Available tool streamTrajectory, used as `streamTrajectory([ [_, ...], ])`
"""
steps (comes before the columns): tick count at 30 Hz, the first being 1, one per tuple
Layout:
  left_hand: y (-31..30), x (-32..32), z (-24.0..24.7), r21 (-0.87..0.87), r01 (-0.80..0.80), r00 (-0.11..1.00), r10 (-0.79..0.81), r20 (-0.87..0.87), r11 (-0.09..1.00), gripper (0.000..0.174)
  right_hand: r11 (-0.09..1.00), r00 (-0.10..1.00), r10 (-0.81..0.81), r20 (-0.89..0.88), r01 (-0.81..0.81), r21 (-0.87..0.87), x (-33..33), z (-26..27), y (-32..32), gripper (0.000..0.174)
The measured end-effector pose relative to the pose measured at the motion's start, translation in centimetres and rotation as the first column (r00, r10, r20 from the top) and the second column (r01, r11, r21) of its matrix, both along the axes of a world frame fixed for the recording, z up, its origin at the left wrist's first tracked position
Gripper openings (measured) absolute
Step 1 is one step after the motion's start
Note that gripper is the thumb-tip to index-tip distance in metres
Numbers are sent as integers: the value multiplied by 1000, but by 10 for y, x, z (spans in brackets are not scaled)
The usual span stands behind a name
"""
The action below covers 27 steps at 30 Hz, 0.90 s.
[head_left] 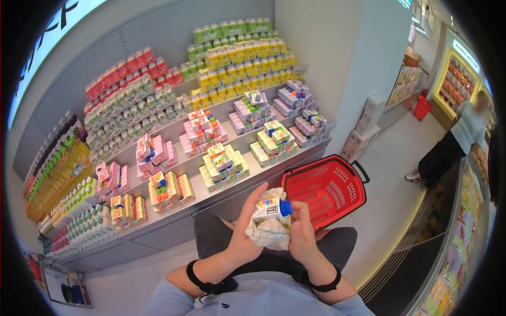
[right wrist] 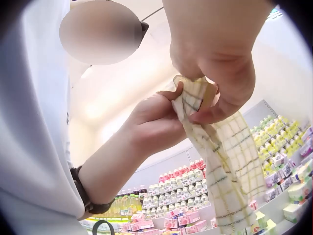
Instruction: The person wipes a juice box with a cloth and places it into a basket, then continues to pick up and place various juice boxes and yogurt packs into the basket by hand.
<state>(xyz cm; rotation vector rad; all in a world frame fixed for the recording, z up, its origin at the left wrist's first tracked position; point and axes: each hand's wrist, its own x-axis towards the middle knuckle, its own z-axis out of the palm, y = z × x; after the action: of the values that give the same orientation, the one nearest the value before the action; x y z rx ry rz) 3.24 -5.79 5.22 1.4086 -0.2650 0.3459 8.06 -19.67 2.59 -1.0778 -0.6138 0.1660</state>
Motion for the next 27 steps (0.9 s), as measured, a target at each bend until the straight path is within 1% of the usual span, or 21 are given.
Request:
streamTrajectory([
  [3, -1, -5, 0, 180, -41, 998, 34, 45, 983, 76, 990, 953, 140, -269, -144, 5, -4, 0, -3, 70],
  [4, 1, -8, 4, 245, -59, 997, 43, 71, 968, 75, 978, 942, 208, -262, -209, 26, -1, -2, -5, 72],
  [5, 2, -9, 9, 151, -45, 998, 38, 51, 987, 73, 960, 927, 278, -253, -275, 48, 5, -4, -9, 74],
  [6, 5, -8, 13, 160, -41, 998, 34, 45, 986, 72, 938, 906, 346, -244, -339, 69, 10, -4, -12, 76],
  [7, 8, -6, 16, 169, -34, 999, 28, 39, 985, 72, 935, 914, 352, -200, -351, 44, 11, -2, -14, 81],
  [8, 10, -5, 18, 177, -26, 999, 20, 33, 984, 72, 924, 878, 381, -290, -369, 97, 7, 7, -13, 83],
  [9, 10, -9, 16, 79, 93, 995, -90, -32, 993, 73, 912, 832, 409, -375, -380, 151, -1, 20, -11, 86],
  [10, 8, -12, 18, 88, 99, 992, -92, -81, 991, 74, 900, 776, 436, -456, -384, 206, -6, 26, -10, 88],
  [11, 5, -16, 22, 96, 106, 987, -93, -129, 990, 75, 863, 709, 495, -502, -467, 192, -3, 18, -13, 95],
  [13, 9, -6, 12, 382, -33, 990, -22, 138, 924, 81, 909, 734, 408, -543, -379, 172, -3, 16, -8, 94],
  [14, 6, -7, 11, 245, -4, 993, -24, 112, 969, 83, 929, 742, 363, -563, -334, 159, -3, 14, -5, 93],
  [15, 0, -8, 10, 103, 22, 996, -31, 85, 994, 85, 966, 783, 251, -569, -240, 96, -3, 9, -4, 94],
  [17, -3, -11, 6, -135, 104, 994, -97, 57, 985, 95, 986, 959, 132, -250, -154, -70, 2, 1, -6, 96],
  [18, -4, -11, 7, -97, 99, 994, -94, 53, 990, 97, 986, 995, 80, -67, -88, -139, 5, -1, -8, 98],
  [19, -5, -10, 10, -59, 93, 995, -90, 50, 994, 99, 969, 985, 8, 171, 35, -245, 9, 4, -8, 97],
  [21, -4, -5, 11, 50, 87, 995, -89, 45, 995, 103, 939, 912, -55, 406, 186, -290, 9, 6, -6, 96],
  [22, -7, -5, 11, 1, 117, 993, -117, 31, 993, 101, 918, 852, -74, 518, 261, -298, 9, 6, -5, 95],
  [23, -10, -5, 11, -45, 145, 989, -144, 22, 988, 99, 913, 839, -87, 538, 283, -293, 11, 6, -3, 95],
  [25, -6, -2, 1, -46, 86, 995, -88, -39, 995, 89, 899, 812, -121, 570, 334, -285, 10, 5, -1, 95],
  [26, -6, -3, -1, -167, 104, 990, -119, -82, 981, 88, 890, 801, -138, 582, 358, -283, 7, 3, -1, 95],
  [27, -5, -2, -1, -285, 113, 981, -152, -121, 952, 87, 891, 828, -123, 546, 335, -307, 6, 4, -1, 97],
])
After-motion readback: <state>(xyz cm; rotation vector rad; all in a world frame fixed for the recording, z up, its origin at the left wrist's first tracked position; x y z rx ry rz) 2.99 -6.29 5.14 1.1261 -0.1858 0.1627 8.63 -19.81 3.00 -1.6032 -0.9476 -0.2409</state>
